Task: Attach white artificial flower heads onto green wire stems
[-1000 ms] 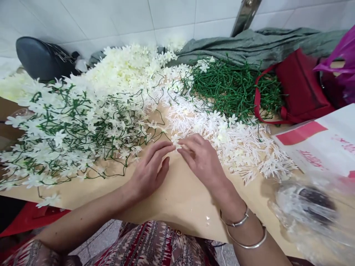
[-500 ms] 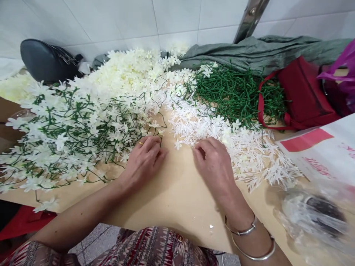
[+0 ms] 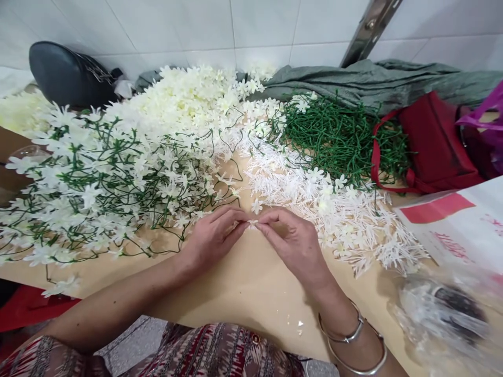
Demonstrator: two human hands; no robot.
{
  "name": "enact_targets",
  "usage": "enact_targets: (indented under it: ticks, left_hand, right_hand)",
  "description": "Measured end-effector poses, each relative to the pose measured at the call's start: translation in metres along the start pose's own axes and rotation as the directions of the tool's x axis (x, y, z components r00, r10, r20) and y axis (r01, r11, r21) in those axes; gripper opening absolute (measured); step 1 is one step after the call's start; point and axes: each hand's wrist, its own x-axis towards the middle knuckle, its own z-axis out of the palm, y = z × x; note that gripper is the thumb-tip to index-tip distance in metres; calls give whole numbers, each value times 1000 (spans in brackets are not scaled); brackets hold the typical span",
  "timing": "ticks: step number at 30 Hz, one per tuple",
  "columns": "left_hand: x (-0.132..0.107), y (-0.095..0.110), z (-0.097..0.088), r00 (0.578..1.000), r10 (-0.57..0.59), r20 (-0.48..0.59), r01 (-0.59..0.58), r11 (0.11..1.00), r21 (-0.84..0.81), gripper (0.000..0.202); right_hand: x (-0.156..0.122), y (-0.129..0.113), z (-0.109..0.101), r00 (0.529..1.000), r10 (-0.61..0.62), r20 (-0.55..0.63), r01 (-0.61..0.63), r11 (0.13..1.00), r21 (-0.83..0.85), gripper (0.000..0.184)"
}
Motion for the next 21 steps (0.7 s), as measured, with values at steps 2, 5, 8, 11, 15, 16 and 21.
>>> enact_targets:
  ticks: [2, 5, 8, 11, 15, 16, 21]
  left_hand:
    - [-4, 3, 1, 999, -7, -44, 5, 999, -48, 4]
    - [-11, 12, 9, 995, 77, 65, -64, 981, -183, 5]
    - [-18, 16, 19, 962, 152, 229, -112, 978, -177, 9]
    - [-21, 12, 20, 958, 81, 274, -72, 996, -43, 13]
    - [-17, 2, 10, 976, -66, 205, 75, 996, -37, 9]
    - [-16, -1, 8, 982, -94, 163, 111, 989, -96, 7]
    - [-11, -5, 11, 940, -308, 146, 336, 768, -544, 12]
  right_hand:
    - [4, -2, -1, 998, 35, -61, -38, 998, -54, 9]
    - [17, -3, 0, 994, 8, -112, -32, 975, -218, 11]
    - [35, 0, 7, 999, 5, -38, -20, 915, -404, 9]
    - [47, 6, 14, 1000, 17, -5, -17, 817, -577, 7]
    - [48, 14, 6, 997, -50, -65, 10, 863, -505, 11]
    - [47, 14, 0, 993, -62, -101, 6, 878, -478, 12]
    - [37, -1, -36, 946, -142, -291, -1, 897, -443, 14]
